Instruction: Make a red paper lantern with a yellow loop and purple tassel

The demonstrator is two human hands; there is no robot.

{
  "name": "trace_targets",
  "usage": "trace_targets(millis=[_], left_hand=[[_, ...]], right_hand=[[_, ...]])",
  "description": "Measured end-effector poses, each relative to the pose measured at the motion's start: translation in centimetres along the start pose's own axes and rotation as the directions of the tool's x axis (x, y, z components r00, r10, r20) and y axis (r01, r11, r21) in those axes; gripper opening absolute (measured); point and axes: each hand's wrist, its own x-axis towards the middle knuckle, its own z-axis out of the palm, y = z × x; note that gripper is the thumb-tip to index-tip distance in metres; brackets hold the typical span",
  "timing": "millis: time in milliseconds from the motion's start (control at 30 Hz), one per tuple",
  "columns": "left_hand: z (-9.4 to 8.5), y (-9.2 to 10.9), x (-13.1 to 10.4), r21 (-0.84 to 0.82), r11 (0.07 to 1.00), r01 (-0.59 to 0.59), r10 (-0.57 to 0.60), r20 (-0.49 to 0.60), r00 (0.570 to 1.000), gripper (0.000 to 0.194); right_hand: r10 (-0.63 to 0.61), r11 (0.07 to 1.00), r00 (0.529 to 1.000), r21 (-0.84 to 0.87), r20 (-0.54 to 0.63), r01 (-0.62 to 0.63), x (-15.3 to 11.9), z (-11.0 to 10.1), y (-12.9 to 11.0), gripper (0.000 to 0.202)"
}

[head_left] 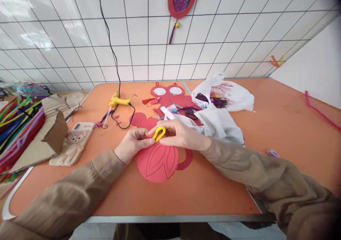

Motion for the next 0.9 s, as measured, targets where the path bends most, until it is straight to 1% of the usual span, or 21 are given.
trace_targets(millis=[100, 167, 233, 300, 433, 500, 533, 600, 667, 733, 800, 900], left_hand=[[0.0, 0.1, -0.1, 0.011, 0.998, 0.056, -0.057, 0.046, 0.997, 0.033], [0.0, 0.1, -0.1, 0.013, 0.998, 0.066, -0.067, 0.06, 0.996, 0.033], [0.0, 0.0, -0.1, 0.003, 0.998, 0.067, -0.067, 0.065, 0.996, 0.033], [-0.1, 0.0, -0.1, -0.021, 0.997, 0.07, -0.069, 0.068, 0.995, 0.033], [-0.5, -0.2, 0.1, -0.131, 0.991, 0.032, -0.026, 0.046, 0.999, 0.031], [-0.7, -0.2, 0.1, -0.198, 0.98, 0.014, -0.002, 0.061, 0.998, 0.03], [-0.7, -0.2, 0.1, -0.223, 0.975, 0.019, 0.001, 0.089, 0.996, 0.029], [-0.6, -0.2, 0.0, -0.252, 0.966, 0.05, -0.006, 0.173, 0.985, 0.027], [-0.3, -0.3, 0.0, -0.248, 0.964, 0.091, -0.023, 0.265, 0.964, 0.027], [0.1, -0.4, -0.2, -0.223, 0.967, 0.123, -0.043, 0.331, 0.943, 0.028], [0.6, -0.6, -0.4, -0.175, 0.974, 0.142, -0.07, 0.364, 0.929, 0.026], [1.2, -0.6, -0.5, -0.132, 0.983, 0.131, -0.077, 0.35, 0.933, 0.021]], right_hand=[[-0.006, 1.0, 1.0, 0.019, 0.01, 0.006, 0.0, 0.0, 0.1, 0.012], [-0.017, 0.998, 1.0, 0.062, -0.003, 0.017, 0.1, 0.2, 0.2, 0.006], [-0.025, 0.995, 0.999, 0.098, -0.019, 0.027, 0.2, 0.3, 0.1, 0.008], [-0.021, 0.992, 0.997, 0.122, -0.069, 0.029, 0.2, 0.2, -0.2, 0.012], [0.051, 0.974, 0.966, 0.226, -0.252, 0.008, 0.1, -0.6, -0.6, 0.022], [0.03, 0.973, 0.964, 0.228, -0.264, 0.032, 0.0, -1.1, -0.5, 0.025], [-0.01, 0.978, 0.975, 0.199, -0.221, 0.055, 0.0, -1.2, -0.5, 0.025], [-0.118, 0.987, 0.991, 0.101, -0.062, 0.124, 0.0, -1.3, -0.5, 0.022], [-0.204, 0.978, 0.973, -0.007, 0.106, 0.206, -0.1, -1.0, -0.5, 0.018], [-0.24, 0.964, 0.948, -0.064, 0.207, 0.258, -0.2, -0.4, -0.6, 0.014], [-0.235, 0.965, 0.945, -0.061, 0.227, 0.255, -0.3, 0.0, -0.7, 0.011], [-0.184, 0.983, 0.969, 0.006, 0.167, 0.185, -0.5, 0.3, -0.9, 0.01]])
